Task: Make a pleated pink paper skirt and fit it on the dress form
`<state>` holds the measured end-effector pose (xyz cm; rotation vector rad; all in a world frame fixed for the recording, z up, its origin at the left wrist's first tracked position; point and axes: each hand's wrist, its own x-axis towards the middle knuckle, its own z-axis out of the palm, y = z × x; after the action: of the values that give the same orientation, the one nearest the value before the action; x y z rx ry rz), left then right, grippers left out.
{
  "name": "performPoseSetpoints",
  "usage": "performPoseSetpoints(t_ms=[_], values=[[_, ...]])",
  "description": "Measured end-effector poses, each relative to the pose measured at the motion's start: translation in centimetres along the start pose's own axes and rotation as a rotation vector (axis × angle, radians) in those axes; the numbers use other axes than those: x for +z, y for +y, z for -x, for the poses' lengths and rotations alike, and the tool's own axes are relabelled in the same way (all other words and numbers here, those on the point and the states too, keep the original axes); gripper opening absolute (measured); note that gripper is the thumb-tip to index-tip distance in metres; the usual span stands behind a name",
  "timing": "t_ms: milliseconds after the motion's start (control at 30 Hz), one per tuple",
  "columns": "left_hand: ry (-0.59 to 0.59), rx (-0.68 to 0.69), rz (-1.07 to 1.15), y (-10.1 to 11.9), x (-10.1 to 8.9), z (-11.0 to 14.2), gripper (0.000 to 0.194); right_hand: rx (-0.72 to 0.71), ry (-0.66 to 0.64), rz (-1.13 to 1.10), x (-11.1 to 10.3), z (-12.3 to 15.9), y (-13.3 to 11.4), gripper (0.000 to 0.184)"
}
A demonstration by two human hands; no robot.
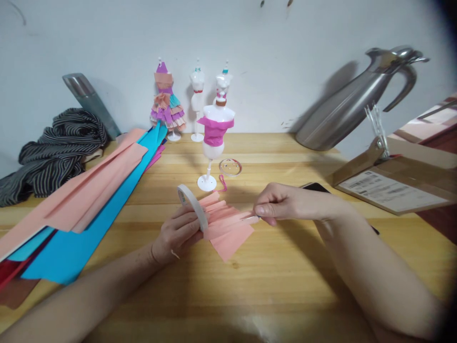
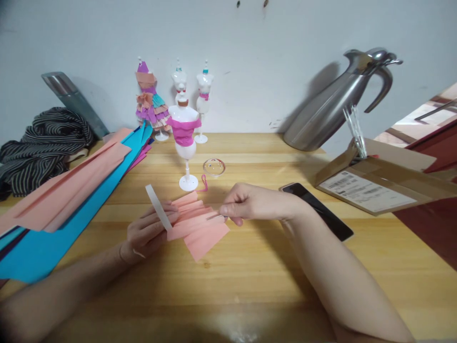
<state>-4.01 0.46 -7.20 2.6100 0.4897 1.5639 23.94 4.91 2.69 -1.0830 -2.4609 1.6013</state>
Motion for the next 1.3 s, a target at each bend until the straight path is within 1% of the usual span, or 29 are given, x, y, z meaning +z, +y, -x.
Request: performPoseSetpoints(t_ms=[167, 400, 633, 800, 933, 1067, 1300], values=[[-0.037, 0.006, 0.006, 0.00, -0.01, 0.34, 0.021, -0.019, -0.035, -0.014, 0.06, -0.13, 0.26, 0.058], [-0.046, 0.026, -0.016, 0.06, -0.08, 0.19, 0.019, -0.040, -0.048, -0.019, 0.18, -0.29, 0.33, 0.057], [-0.030, 0.040, -0.015, 0.20, 0.02, 0.02, 0.016, -0.069, -0.028, -0.029, 0.29, -0.53, 0.46, 0.054], [-0.034, 0.037, -0.011, 0.10, 0.06, 0.25, 0.017, -0.060, -0.023, -0.037, 0.35, -0.46, 0.75, 0.052], [-0.046, 0.040, -0.013, 0.19, 0.03, 0.15, 0.016, -0.047, -0.038, -0.030, 0.32, -0.41, 0.67, 0.054], [-0.038, 0.075, -0.016, 0.43, -0.02, -0.20, 0.015, -0.027, -0.053, -0.030, 0.32, -0.39, 0.61, 0.057], [-0.036, 0.093, -0.022, 0.47, -0.18, -0.31, 0.016, -0.059, -0.077, -0.046, -0.07, 0.05, 0.88, 0.058]])
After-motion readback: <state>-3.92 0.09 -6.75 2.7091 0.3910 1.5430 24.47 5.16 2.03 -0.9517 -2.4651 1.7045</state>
